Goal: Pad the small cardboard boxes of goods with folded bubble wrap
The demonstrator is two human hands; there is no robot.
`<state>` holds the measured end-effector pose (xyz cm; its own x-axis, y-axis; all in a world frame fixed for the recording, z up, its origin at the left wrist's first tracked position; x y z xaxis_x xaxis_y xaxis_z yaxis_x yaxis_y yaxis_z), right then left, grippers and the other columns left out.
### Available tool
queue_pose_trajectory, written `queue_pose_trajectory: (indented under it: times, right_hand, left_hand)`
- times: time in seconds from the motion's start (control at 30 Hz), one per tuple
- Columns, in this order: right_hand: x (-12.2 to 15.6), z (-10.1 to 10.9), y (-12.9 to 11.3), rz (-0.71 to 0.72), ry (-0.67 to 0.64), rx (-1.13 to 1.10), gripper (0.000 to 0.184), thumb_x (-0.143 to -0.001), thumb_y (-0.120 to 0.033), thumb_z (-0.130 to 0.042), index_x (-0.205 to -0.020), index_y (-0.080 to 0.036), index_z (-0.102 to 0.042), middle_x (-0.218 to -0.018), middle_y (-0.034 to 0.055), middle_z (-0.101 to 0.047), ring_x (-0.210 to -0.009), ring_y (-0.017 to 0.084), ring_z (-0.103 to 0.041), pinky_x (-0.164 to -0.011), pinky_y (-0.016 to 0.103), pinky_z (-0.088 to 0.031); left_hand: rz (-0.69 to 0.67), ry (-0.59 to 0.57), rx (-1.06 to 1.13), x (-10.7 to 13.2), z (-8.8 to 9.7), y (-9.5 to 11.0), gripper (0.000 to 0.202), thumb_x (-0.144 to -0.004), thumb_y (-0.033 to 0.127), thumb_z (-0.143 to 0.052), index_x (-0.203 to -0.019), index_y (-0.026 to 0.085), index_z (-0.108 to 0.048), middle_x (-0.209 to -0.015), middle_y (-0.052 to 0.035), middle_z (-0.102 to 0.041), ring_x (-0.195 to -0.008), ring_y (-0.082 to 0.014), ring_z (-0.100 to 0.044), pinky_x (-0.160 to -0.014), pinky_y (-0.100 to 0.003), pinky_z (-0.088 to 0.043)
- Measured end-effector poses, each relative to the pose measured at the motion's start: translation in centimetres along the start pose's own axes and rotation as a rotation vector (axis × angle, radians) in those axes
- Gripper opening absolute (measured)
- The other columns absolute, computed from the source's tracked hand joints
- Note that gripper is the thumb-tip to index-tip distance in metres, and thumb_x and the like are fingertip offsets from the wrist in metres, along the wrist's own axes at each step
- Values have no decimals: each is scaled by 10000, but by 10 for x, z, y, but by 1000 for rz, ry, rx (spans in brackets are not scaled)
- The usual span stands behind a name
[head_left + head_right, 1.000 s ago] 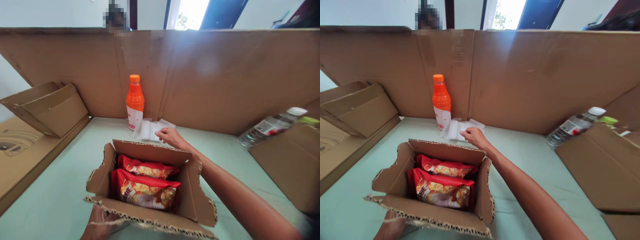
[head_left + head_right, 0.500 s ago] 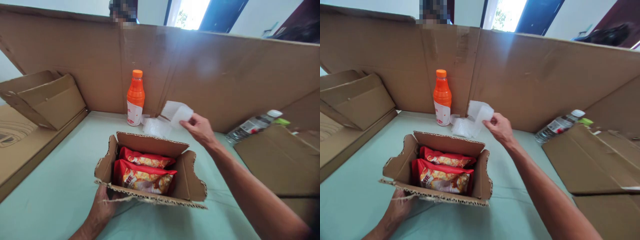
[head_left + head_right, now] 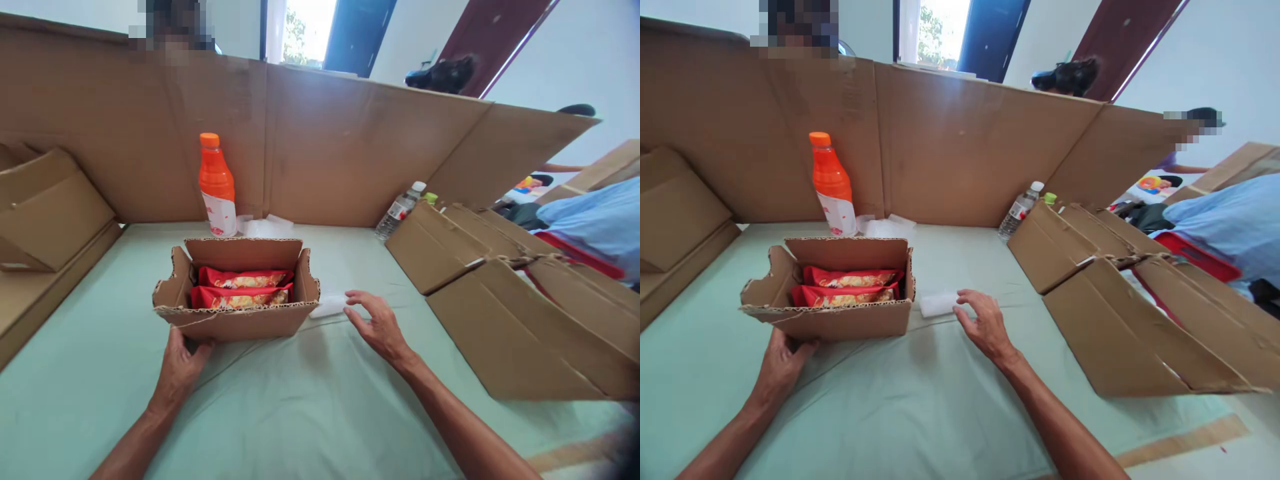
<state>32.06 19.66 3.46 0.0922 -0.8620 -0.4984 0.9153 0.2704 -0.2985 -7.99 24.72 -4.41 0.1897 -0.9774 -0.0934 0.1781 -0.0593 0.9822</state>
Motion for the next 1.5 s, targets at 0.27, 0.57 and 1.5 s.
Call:
queue_pose_trajectory:
  times: [0.27, 0.57, 1.5]
  right_hand:
    - [-22, -30, -60, -39, -68, -302, 266, -929, -322, -553, -1160, -211, -620, -1157, 105, -715, -971, 221, -698, -670, 306, -576]
    - [-22, -52, -75, -102, -26, -482, 141, -906, -316, -501, -883, -220, -601, -808, 46, -688, -684, 195, -648, -591, 281, -533]
    - [5, -78, -81, -190, -82, -691, 553, -888, -245, -580, -1436, -246, -510, -1128, 94, -725, -934, 210, -708, -740, 330, -613]
  left_hand:
    - [-36, -30, -58, -1, 3, 1, 510, -652, 362, -678, -1105, 187, -522, -1021, -60, -638, -976, -262, -620, -861, -379, -510]
    - [-110, -1, -199, -1, 8, 14, 286, -690, 345, -605, -935, 201, -570, -870, -43, -618, -820, -244, -602, -728, -362, -504]
    - [-3, -7, -36, -3, 11, -1, 771, -751, 379, -720, -1439, 224, -406, -1158, -78, -577, -858, -161, -620, -784, -326, -538]
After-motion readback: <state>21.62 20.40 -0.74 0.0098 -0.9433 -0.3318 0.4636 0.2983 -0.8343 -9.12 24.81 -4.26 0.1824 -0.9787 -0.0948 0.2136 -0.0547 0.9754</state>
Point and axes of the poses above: each hand's wrist, its own x-axis away from the middle knuckle, its own z-axis out of the back of the hand, y = z × x, the point moved 8 cm from there along -x, towards the middle knuckle
